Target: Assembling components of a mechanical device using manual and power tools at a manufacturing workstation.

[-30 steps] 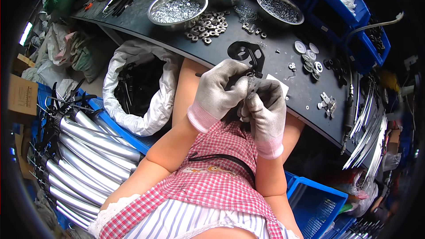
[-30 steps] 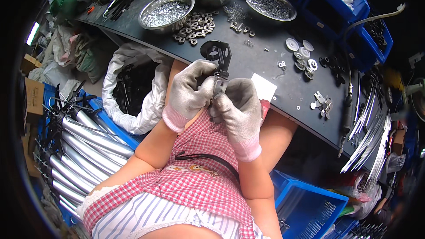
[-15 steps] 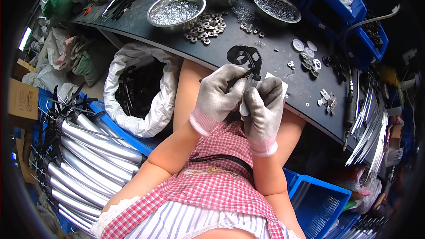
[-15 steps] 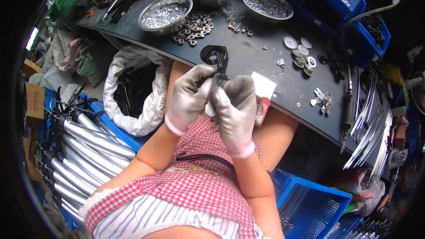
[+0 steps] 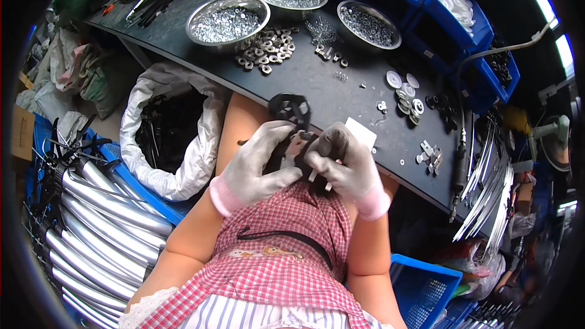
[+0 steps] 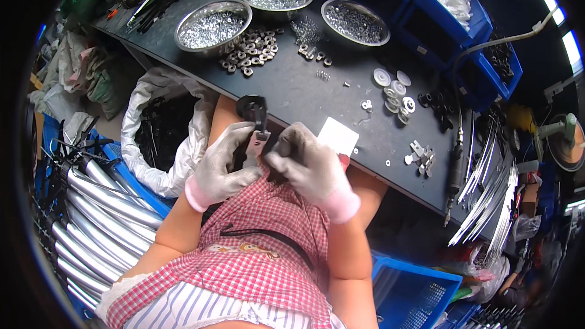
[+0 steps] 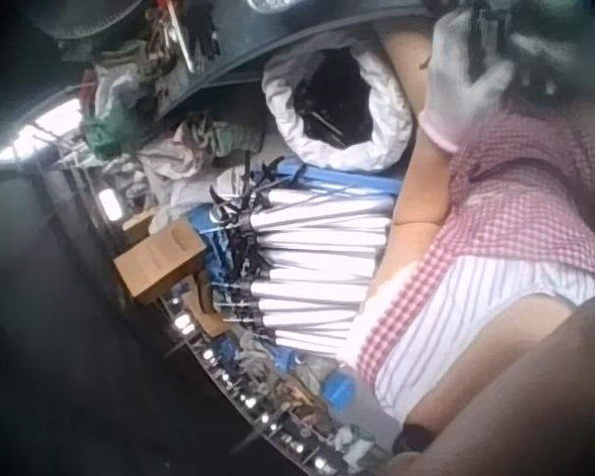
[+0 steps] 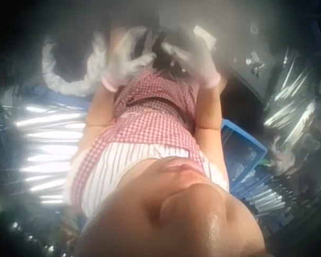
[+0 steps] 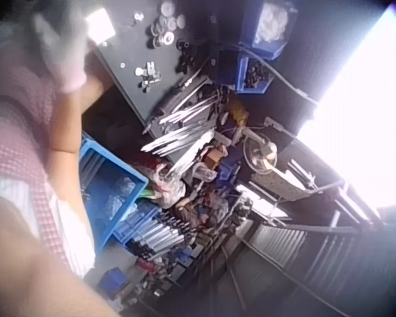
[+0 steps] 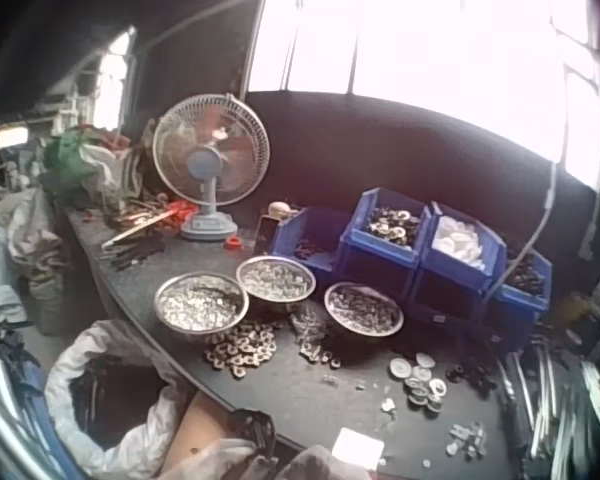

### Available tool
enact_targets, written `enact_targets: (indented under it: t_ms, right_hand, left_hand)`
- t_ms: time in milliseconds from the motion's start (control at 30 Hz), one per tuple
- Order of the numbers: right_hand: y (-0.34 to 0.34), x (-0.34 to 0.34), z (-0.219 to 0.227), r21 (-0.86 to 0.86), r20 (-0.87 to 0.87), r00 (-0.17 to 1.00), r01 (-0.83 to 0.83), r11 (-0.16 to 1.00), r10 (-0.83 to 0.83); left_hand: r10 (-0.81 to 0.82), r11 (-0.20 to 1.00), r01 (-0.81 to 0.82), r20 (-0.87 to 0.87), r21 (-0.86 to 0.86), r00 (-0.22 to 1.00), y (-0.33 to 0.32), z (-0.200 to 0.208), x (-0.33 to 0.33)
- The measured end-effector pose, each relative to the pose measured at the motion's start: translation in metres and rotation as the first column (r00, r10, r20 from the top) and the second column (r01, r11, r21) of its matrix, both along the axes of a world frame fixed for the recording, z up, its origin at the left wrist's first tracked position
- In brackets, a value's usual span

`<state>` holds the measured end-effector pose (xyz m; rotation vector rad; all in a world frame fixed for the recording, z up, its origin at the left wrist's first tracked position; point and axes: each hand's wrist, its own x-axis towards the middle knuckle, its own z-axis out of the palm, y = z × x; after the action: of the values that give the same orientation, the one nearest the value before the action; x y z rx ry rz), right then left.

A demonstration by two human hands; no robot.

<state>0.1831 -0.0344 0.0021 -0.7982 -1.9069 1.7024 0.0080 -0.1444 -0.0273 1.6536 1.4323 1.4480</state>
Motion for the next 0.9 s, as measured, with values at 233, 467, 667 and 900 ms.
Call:
enact_targets:
  t_ms: [233, 467, 667, 900]
  right_hand:
    - [0.171, -0.024, -0.025, 0.731, 0.287, 0.875, 0.063, 0.679, -0.390]
    - [0.221, -0.068, -0.024, 0.641, 0.662, 0.646, -0.226, 0.734, -0.379]
    - [0.170, -0.042, 0.018, 0.442, 0.509, 0.844, -0.087, 0.893, -0.170]
    - [0.042, -0.002, 0.070, 0.905, 0.098, 0.993, -0.118, 0.409, 0.069]
  left_hand:
    - [0.209, 0.962, -0.210, -0.025, -0.172, 0.978, -0.010, -0.012, -0.020]
    - [0.240, 0.963, -0.243, -0.039, -0.116, 0.970, -0.004, -0.019, -0.027]
    - [0.300, 0.953, -0.268, -0.541, 0.138, 0.786, 0.013, -0.001, -0.025]
    - [0.182, 0.931, 0.009, -0.486, 0.365, 0.854, 0.032, 0.012, -0.005]
